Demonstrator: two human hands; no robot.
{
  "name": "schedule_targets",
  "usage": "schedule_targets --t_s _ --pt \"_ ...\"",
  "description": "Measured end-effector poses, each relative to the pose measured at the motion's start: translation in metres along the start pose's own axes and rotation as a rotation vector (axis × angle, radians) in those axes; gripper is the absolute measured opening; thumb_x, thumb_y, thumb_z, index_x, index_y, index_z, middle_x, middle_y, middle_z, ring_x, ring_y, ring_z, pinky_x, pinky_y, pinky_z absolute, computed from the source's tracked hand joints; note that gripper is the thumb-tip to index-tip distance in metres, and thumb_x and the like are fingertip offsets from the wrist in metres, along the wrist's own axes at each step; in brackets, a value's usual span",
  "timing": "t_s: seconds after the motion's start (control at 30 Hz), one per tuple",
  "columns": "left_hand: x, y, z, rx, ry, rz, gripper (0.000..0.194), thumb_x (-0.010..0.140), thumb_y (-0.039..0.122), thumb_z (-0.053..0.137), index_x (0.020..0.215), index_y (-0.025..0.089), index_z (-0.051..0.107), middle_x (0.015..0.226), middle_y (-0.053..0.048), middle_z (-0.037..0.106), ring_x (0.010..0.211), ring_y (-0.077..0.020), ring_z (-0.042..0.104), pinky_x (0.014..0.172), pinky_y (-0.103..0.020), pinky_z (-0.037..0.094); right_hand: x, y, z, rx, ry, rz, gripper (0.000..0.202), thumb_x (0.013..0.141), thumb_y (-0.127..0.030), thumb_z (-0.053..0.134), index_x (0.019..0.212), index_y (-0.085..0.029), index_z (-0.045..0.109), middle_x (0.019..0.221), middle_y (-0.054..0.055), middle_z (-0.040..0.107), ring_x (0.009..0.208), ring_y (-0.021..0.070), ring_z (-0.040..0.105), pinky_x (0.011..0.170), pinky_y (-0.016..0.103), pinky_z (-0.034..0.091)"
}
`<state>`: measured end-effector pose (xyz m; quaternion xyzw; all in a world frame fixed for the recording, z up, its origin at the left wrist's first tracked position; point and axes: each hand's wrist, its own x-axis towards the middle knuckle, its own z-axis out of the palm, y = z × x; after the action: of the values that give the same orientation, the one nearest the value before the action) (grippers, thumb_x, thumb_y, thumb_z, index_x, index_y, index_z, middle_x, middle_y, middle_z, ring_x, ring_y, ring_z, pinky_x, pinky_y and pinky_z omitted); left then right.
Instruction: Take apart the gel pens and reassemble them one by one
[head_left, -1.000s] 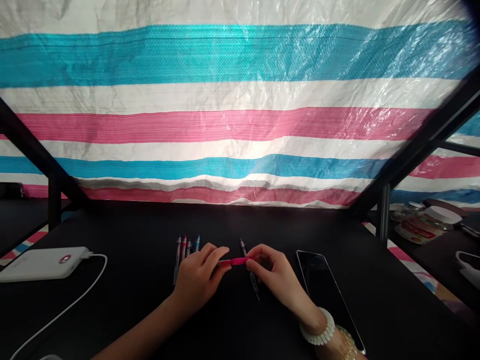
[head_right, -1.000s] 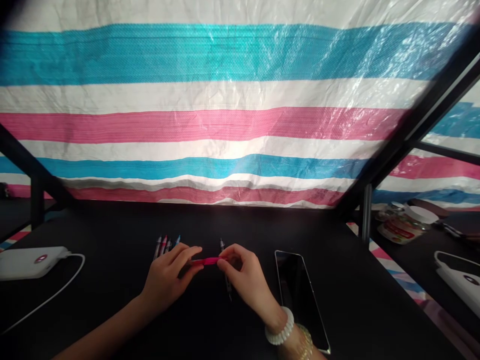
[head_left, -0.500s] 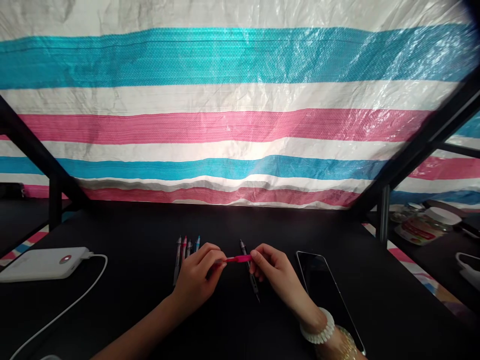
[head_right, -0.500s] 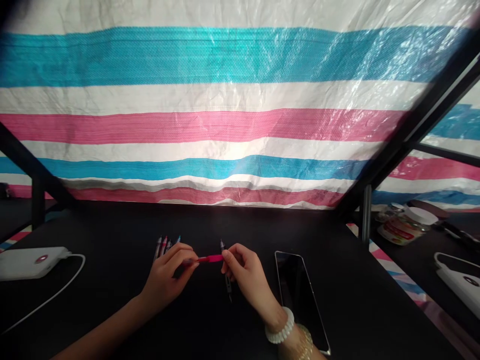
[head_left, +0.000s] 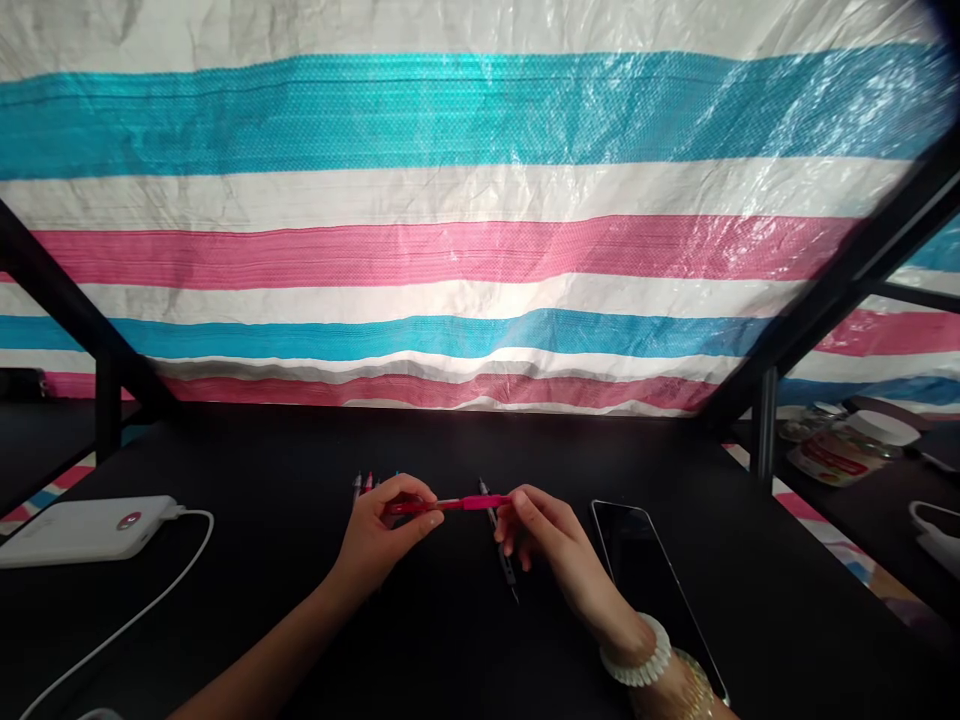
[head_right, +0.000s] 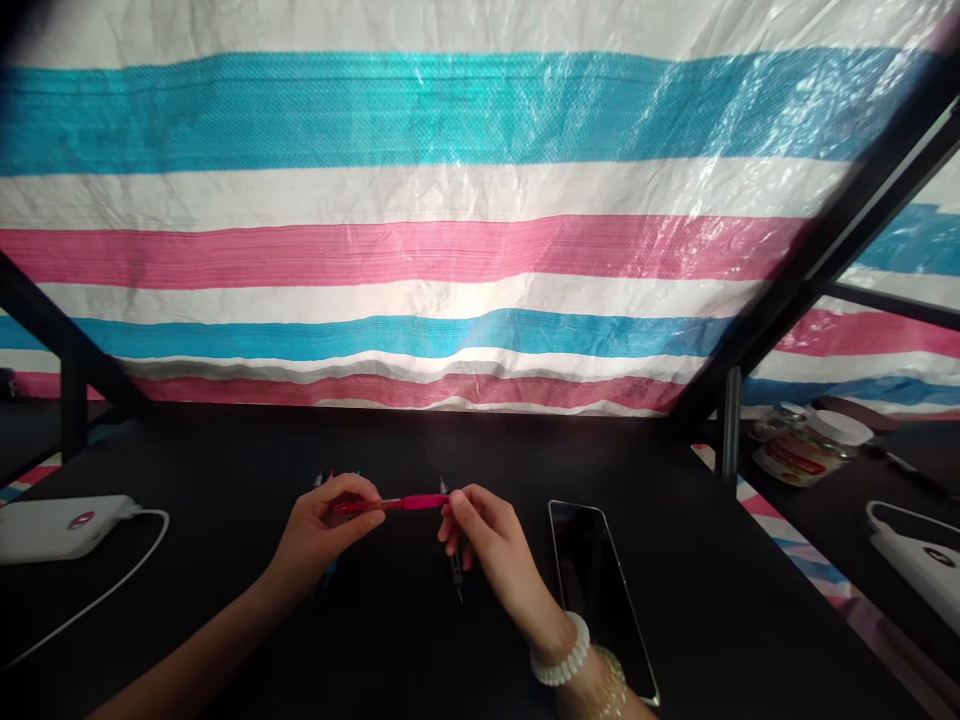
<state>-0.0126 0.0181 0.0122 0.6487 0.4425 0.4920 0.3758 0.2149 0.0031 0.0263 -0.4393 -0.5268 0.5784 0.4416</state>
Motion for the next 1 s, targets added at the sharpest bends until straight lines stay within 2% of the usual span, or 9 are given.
schedule_targets --t_s 0.07,0.2,0.4,0.6,0.67,0.73,0.87,1.0 --pt "0.0006 0.0008 -0.0001 -0.018 -0.02 -0.002 0.007 0.077 0.021 0.073 0.08 0.02 0.068 0.08 -0.001 0.066 0.074 -0.0142 0.062 0.068 -0.025 0.048 0.0008 0.0015 -0.0008 -0.024 0.011 0.001 0.052 0.092 -0.062 0.048 0.074 -0.015 0.06 0.065 0.004 0.062 0.055 0.012 0.055 0.047 0.022 0.036" --pt "0.0007 0.0028 0.0006 -0.05 -0.048 -0.041 0.008 0.075 0.022 0.075 0.078 0.02 0.068 0.082 -0.001 0.066 0.076 -0.0146 0.061 0.07 -0.025 0.047 0.0024 0.003 -0.0012 -0.073 0.028 -0.02 0.049 0.09 -0.058 0.056 0.066 -0.016 0.056 0.058 0.0 0.057 0.052 0.0102 0.049 0.05 0.023 0.036" --pt "-0.0002 0.0043 0.0008 -0.073 0.003 -0.135 0.013 0.071 0.025 0.079 0.077 0.02 0.068 0.078 0.0 0.065 0.07 -0.0136 0.059 0.065 -0.023 0.045 0.0008 0.0006 -0.0007 -0.04 0.012 -0.042 0.04 0.09 -0.052 0.06 0.071 -0.017 0.058 0.067 0.001 0.06 0.058 0.0109 0.049 0.056 0.025 0.04" --pt "-0.0001 0.0096 -0.0021 -0.034 0.003 -0.122 0.015 0.072 0.028 0.079 0.073 0.019 0.067 0.07 0.001 0.061 0.061 -0.0109 0.053 0.057 -0.023 0.039 0.0011 -0.0003 -0.0016 0.016 0.086 -0.071 0.031 0.076 -0.042 0.079 0.085 -0.018 0.062 0.071 -0.002 0.058 0.061 0.0103 0.05 0.053 0.022 0.041" --pt "0.0 0.0087 -0.0018 -0.076 0.002 -0.14 0.016 0.072 0.029 0.079 0.075 0.019 0.067 0.071 0.001 0.06 0.06 -0.0105 0.052 0.056 -0.022 0.039 0.0008 0.0 -0.0016 0.087 0.051 -0.056 0.031 0.077 -0.042 0.078 0.091 -0.018 0.062 0.073 -0.001 0.061 0.062 0.0111 0.053 0.054 0.022 0.043" --pt "-0.0003 0.0065 -0.0009 -0.129 0.005 -0.177 0.018 0.072 0.031 0.08 0.076 0.019 0.067 0.071 0.001 0.059 0.059 -0.0098 0.05 0.055 -0.022 0.037 0.0009 0.0017 -0.0014 0.15 -0.002 -0.013 0.033 0.083 -0.048 0.07 0.094 -0.018 0.062 0.077 0.002 0.065 0.062 0.0129 0.057 0.05 0.022 0.043" --pt "-0.001 0.0018 0.0003 -0.214 -0.004 -0.214 0.02 0.071 0.03 0.081 0.076 0.019 0.066 0.072 0.001 0.058 0.059 -0.0087 0.048 0.055 -0.021 0.037 0.0035 0.0066 -0.0005 0.122 -0.06 0.069 0.051 0.092 -0.061 0.05 0.073 -0.015 0.06 0.062 0.004 0.063 0.046 0.0107 0.053 0.043 0.023 0.036" --pt "-0.0013 0.0001 0.0006 -0.307 0.009 -0.211 0.018 0.071 0.028 0.082 0.076 0.019 0.066 0.074 0.001 0.059 0.064 -0.0097 0.051 0.058 -0.021 0.039 0.0042 0.0049 0.0004 0.054 -0.043 0.048 0.044 0.087 -0.055 0.062 0.067 -0.015 0.058 0.06 0.001 0.061 0.048 0.0085 0.049 0.048 0.022 0.038"
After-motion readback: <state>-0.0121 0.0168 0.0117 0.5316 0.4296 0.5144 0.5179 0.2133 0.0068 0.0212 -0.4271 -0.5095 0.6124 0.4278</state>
